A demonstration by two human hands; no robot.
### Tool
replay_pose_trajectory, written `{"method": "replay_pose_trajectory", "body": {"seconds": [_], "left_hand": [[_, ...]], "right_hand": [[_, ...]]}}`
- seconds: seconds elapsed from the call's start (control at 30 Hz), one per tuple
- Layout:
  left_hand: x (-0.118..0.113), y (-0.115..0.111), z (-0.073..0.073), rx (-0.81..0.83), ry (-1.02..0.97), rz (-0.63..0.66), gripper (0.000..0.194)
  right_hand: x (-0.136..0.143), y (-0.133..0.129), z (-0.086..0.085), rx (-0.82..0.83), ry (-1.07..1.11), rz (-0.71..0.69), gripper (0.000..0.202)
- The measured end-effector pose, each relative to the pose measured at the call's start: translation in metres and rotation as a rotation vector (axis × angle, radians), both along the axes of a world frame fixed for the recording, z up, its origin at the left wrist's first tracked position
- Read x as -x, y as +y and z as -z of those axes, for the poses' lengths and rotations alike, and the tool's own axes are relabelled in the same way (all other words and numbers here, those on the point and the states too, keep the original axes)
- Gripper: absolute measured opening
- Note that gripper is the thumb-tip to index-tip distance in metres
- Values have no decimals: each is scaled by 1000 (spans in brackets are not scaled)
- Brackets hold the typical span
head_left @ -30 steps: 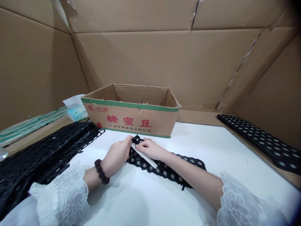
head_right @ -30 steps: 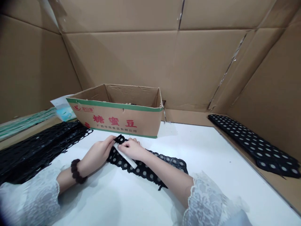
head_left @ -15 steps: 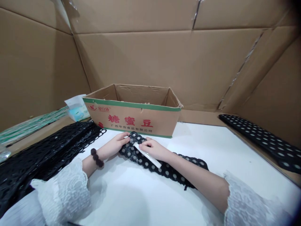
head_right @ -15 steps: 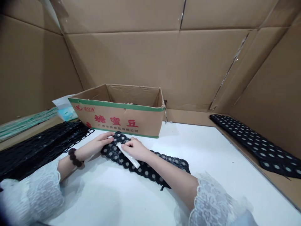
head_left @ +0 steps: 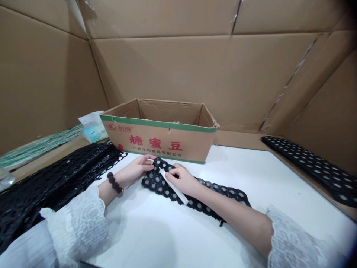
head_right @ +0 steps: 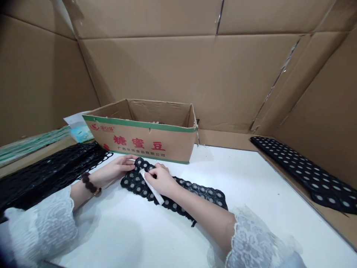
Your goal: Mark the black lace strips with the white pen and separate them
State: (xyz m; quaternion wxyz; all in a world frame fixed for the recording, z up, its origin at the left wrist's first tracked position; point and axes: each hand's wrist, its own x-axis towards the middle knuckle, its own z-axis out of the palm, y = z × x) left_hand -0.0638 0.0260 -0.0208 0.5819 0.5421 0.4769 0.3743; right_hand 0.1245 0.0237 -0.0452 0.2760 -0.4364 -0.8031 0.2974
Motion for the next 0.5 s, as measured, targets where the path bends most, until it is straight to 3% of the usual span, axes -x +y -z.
{"method": "replay_pose_trajectory", "body": {"seconds": [0.5], "left_hand": [[6,-5,-15,107,-45,142,34]], "right_hand": [[3,-2,-1,-27,-28,69,41]]}}
